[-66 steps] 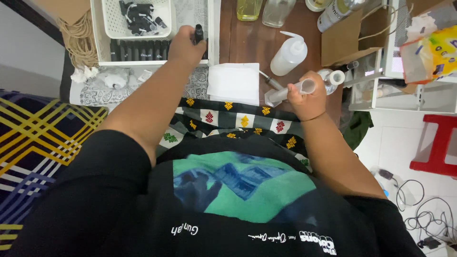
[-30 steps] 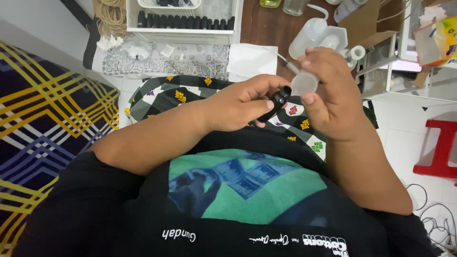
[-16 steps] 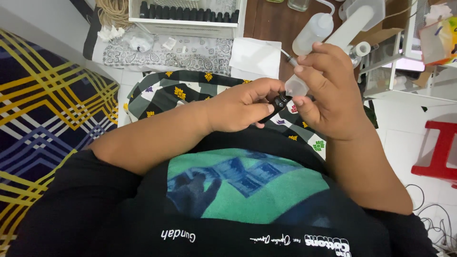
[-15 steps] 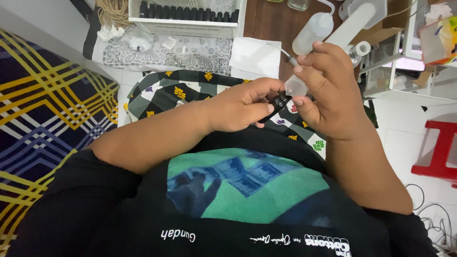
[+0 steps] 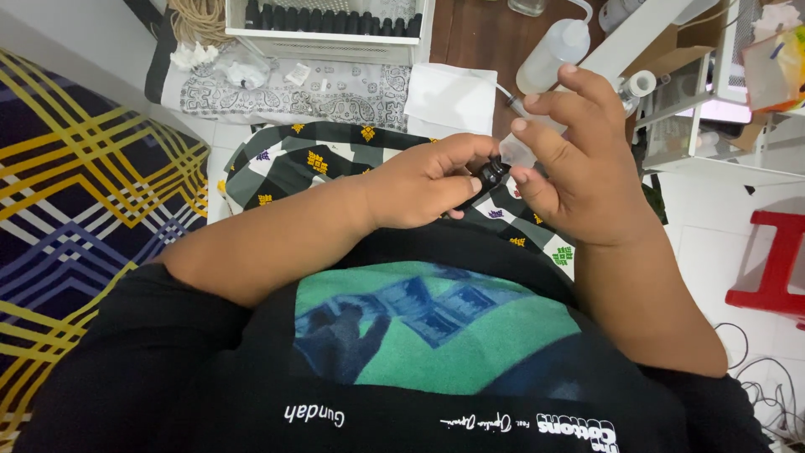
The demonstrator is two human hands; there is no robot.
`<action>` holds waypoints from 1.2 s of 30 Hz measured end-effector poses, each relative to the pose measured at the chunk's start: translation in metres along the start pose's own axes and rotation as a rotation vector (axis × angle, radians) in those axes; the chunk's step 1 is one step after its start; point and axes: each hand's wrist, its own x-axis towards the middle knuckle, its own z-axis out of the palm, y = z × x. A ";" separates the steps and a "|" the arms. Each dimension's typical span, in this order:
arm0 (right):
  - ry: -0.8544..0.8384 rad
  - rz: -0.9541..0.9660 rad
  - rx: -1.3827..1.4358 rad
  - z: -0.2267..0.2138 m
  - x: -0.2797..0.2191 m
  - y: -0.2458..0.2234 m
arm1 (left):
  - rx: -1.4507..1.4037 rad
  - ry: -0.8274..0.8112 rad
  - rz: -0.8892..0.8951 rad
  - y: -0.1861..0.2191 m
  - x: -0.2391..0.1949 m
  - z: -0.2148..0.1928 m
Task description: Assembling small perfume bottles by attaching sprayers and caps, and using a syringe for filling.
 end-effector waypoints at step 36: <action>-0.038 -0.013 -0.007 0.002 0.004 -0.002 | -0.005 -0.009 0.016 -0.007 0.003 -0.004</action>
